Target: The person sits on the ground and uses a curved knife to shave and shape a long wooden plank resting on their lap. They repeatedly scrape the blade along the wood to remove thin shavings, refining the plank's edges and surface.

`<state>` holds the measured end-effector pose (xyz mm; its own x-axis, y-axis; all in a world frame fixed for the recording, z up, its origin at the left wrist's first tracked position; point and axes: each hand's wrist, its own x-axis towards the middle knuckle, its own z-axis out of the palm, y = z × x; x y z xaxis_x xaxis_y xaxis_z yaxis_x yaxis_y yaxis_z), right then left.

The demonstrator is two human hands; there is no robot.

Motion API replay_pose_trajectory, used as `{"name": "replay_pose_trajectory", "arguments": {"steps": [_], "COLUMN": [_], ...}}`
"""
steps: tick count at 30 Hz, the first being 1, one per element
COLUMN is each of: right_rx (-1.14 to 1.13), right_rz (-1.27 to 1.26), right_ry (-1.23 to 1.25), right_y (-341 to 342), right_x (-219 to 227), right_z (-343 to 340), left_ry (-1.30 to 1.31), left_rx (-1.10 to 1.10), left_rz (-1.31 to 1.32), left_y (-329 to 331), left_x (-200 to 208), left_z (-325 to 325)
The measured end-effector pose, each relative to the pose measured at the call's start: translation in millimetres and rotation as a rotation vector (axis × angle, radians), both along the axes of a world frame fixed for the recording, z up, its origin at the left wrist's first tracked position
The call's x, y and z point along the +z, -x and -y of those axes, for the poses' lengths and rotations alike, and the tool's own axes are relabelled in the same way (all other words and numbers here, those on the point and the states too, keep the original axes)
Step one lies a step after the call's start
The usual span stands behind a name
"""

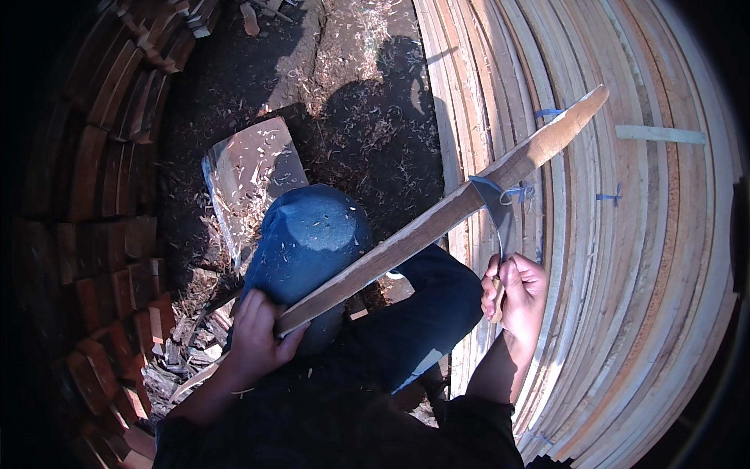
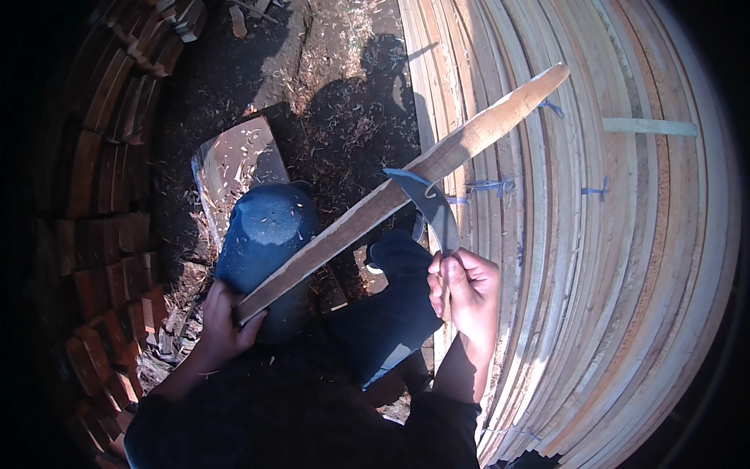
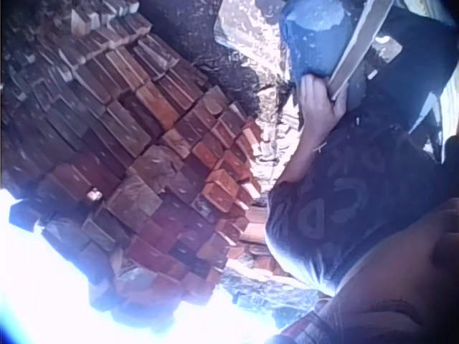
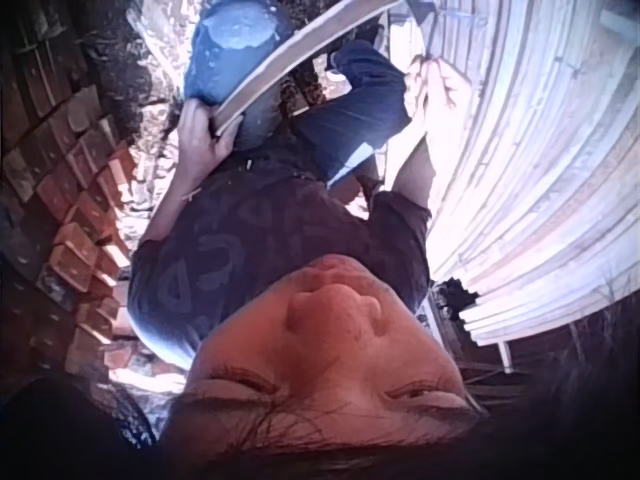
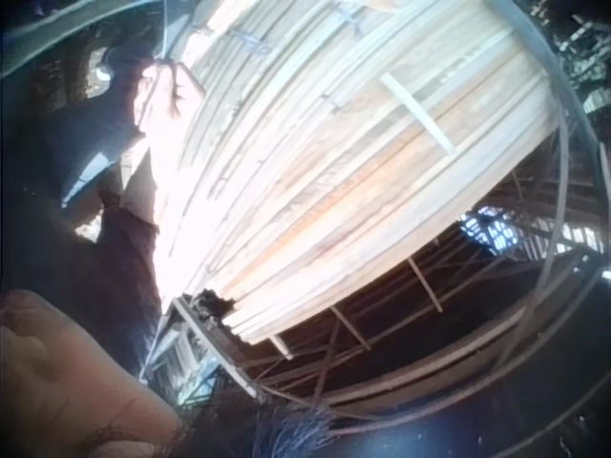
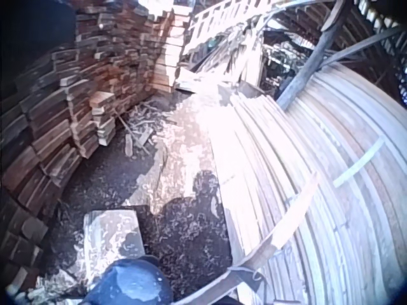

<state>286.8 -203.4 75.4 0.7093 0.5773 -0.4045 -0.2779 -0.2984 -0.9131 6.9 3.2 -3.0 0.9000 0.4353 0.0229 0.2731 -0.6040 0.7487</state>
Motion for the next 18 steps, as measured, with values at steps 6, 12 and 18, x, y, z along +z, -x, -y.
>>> {"name": "replay_pose_trajectory", "arguments": {"steps": [6,12,18], "right_rx": [-0.059,-0.005,-0.088], "right_rz": [0.038,0.021,0.094], "right_ry": [0.006,0.056,-0.014], "right_y": [7.1,6.5,-16.6], "right_x": [-5.9,2.1,3.3], "right_z": [-4.5,-0.8,-2.7], "left_ry": [0.018,0.013,0.003], "left_rx": [0.020,0.003,0.024], "left_rz": [0.002,0.017,0.029], "left_y": [-0.8,-0.8,-0.9], "left_x": [2.2,-1.4,-0.4], "left_z": [0.4,0.4,1.5]}}
